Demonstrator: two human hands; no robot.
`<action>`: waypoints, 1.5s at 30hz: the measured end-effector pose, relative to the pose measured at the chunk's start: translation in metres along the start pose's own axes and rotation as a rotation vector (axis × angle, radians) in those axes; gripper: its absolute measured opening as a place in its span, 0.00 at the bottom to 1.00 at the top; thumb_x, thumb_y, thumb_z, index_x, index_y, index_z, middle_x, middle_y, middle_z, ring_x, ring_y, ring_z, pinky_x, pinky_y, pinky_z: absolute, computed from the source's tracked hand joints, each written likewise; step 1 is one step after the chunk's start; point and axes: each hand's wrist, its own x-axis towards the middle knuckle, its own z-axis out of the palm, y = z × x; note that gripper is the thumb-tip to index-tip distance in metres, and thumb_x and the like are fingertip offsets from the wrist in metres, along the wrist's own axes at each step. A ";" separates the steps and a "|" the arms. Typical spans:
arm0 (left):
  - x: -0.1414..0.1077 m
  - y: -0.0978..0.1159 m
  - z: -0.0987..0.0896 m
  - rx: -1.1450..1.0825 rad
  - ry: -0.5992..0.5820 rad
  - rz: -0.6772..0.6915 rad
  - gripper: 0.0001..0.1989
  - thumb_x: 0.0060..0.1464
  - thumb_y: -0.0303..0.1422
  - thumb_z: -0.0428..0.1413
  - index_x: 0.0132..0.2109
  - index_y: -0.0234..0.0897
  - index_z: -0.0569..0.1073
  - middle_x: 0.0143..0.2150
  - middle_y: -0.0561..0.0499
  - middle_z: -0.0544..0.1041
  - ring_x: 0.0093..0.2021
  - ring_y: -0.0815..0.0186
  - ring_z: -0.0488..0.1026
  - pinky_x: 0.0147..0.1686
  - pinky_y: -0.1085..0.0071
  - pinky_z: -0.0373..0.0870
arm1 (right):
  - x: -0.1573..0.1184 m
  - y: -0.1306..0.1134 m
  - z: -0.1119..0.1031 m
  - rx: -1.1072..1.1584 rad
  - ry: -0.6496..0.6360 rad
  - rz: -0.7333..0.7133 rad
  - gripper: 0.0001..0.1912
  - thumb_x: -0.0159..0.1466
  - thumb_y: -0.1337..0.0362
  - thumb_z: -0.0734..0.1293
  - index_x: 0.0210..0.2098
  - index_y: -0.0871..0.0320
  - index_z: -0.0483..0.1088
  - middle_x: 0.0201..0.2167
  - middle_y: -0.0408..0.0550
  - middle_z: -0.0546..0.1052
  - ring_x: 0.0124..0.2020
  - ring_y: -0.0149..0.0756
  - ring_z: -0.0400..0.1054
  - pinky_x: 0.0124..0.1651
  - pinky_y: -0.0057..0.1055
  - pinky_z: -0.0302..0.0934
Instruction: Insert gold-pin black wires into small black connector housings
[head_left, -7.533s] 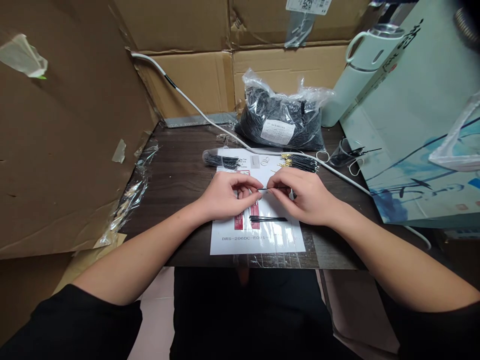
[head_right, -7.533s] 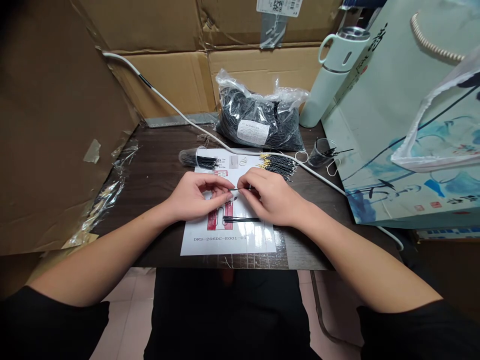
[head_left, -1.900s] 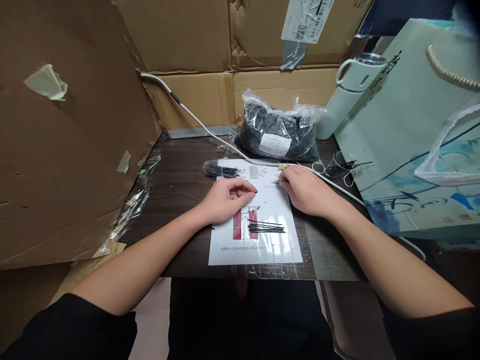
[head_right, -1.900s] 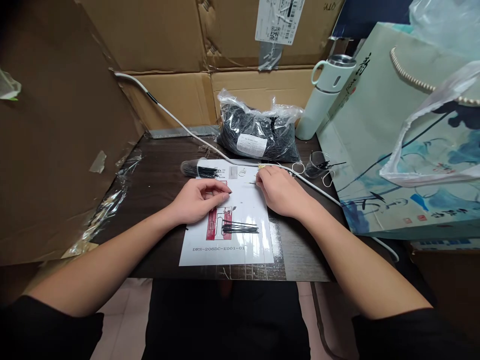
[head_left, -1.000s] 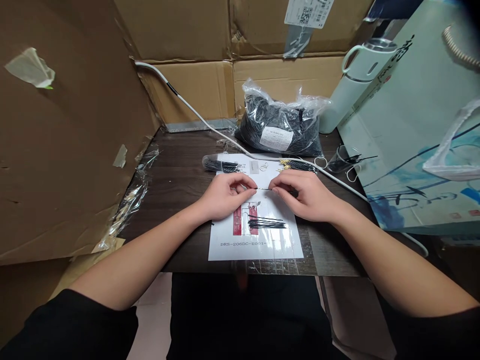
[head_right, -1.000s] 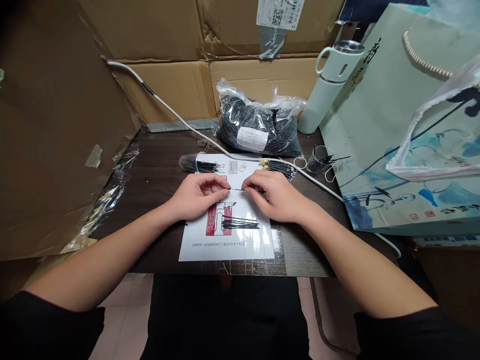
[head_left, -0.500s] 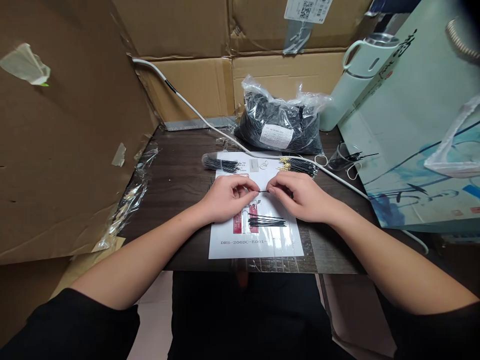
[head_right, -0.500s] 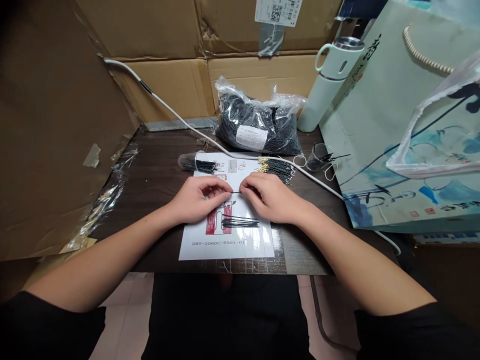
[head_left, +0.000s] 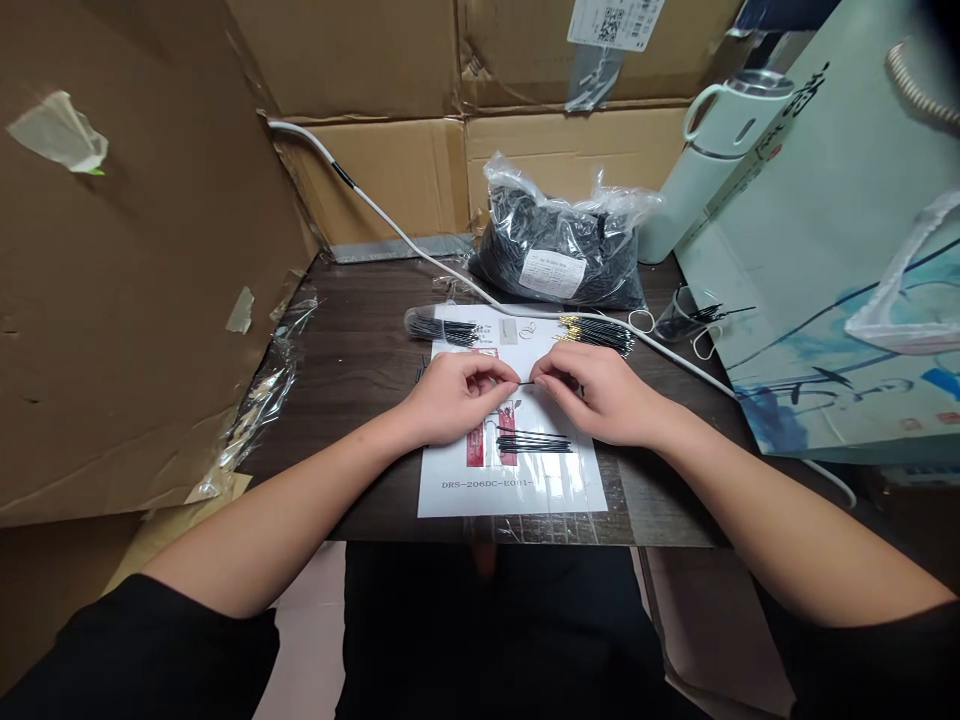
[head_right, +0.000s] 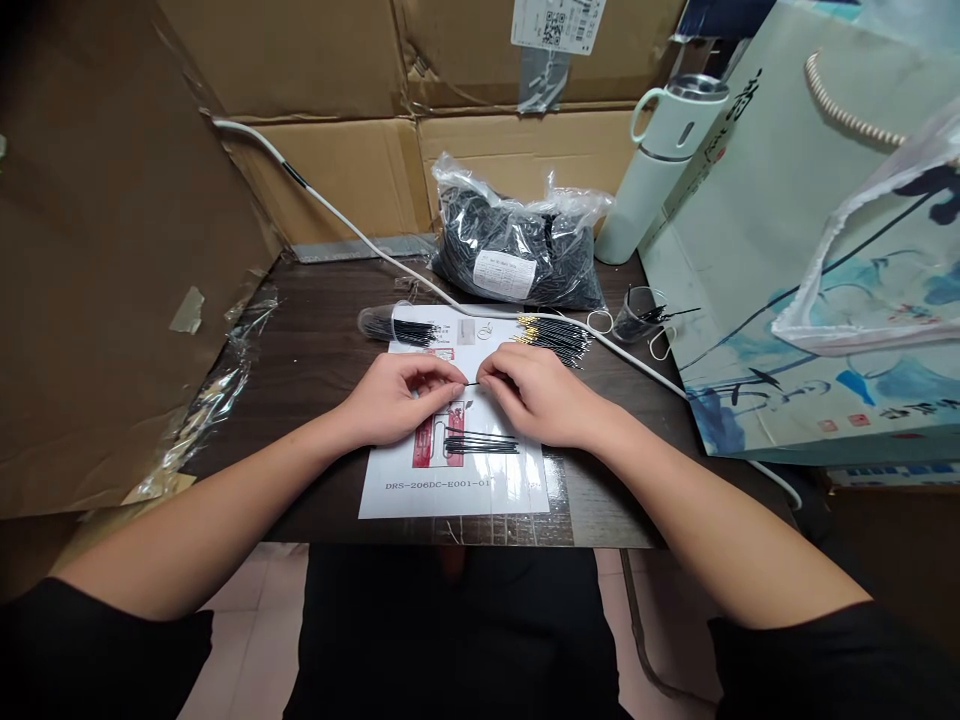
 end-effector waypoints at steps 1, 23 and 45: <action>0.000 0.000 0.000 0.002 0.003 0.001 0.10 0.63 0.37 0.65 0.44 0.36 0.87 0.34 0.49 0.81 0.32 0.67 0.70 0.33 0.70 0.66 | 0.000 0.000 0.000 0.001 -0.001 0.003 0.09 0.78 0.66 0.62 0.44 0.57 0.75 0.38 0.51 0.80 0.38 0.41 0.72 0.43 0.37 0.64; 0.006 0.015 -0.074 0.387 -0.325 -0.060 0.02 0.47 0.29 0.65 0.32 0.38 0.81 0.28 0.53 0.79 0.25 0.68 0.68 0.26 0.71 0.61 | -0.005 -0.007 0.001 0.038 -0.232 -0.009 0.09 0.77 0.66 0.64 0.44 0.57 0.77 0.38 0.51 0.80 0.39 0.41 0.73 0.44 0.38 0.65; 0.010 -0.002 -0.097 0.392 -0.384 -0.091 0.03 0.51 0.36 0.69 0.34 0.43 0.87 0.33 0.52 0.84 0.30 0.66 0.71 0.31 0.71 0.63 | -0.009 0.049 -0.027 -0.468 -0.014 0.270 0.07 0.74 0.69 0.66 0.46 0.57 0.78 0.43 0.55 0.77 0.39 0.44 0.72 0.40 0.39 0.62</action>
